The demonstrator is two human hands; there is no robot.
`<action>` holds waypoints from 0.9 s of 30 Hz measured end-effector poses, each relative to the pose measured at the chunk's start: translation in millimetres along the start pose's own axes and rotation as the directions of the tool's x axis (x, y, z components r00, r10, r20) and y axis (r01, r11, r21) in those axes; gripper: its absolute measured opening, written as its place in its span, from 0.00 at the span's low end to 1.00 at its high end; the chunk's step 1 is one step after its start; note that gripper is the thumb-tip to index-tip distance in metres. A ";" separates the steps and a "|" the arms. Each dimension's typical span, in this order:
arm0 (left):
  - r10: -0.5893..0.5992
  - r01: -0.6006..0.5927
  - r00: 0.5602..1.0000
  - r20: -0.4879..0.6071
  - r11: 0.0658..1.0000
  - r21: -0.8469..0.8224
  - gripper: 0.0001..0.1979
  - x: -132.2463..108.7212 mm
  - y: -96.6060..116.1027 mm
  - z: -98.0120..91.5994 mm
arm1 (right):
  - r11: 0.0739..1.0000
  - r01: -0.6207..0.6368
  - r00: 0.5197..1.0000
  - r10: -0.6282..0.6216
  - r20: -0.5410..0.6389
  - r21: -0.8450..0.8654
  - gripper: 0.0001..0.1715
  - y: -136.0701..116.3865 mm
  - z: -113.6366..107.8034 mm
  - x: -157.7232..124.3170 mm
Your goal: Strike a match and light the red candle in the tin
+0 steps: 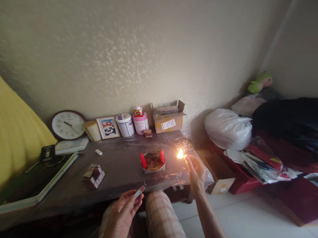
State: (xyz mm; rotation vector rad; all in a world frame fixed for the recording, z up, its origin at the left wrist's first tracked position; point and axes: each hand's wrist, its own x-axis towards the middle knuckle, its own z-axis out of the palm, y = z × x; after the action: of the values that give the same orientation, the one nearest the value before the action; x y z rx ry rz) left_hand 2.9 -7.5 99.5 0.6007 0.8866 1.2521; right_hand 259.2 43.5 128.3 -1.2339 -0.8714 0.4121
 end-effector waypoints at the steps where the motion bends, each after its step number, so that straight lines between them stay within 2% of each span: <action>1: 0.004 -0.004 1.000 -0.007 1.000 -0.002 0.14 -0.5 0.9 0.6 | 1.000 -0.002 1.000 0.002 0.004 0.005 0.15 -0.5 1.2 -0.2; 6: 0.001 0.001 0.996 -0.087 1.000 0.013 0.17 -2.2 3.9 5.7 | 0.999 -0.019 1.000 0.018 0.012 0.032 0.16 1.8 7.7 0.4; 21: 0.005 -0.003 0.995 -0.101 1.000 0.017 0.18 -2.9 6.2 4.1 | 0.988 -0.039 0.998 0.030 0.063 0.146 0.19 12.4 29.2 6.9; 27: 0.013 -0.008 0.988 -0.152 0.999 0.039 0.21 -3.2 8.6 7.2 | 0.979 -0.056 0.993 0.034 0.110 0.196 0.18 12.6 40.1 11.0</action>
State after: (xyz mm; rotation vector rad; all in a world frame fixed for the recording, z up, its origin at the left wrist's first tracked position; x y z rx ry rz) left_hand 4.0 -8.1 111.2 0.5458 1.0371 1.3058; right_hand 237.6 80.9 123.3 -1.0560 -0.8718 0.5919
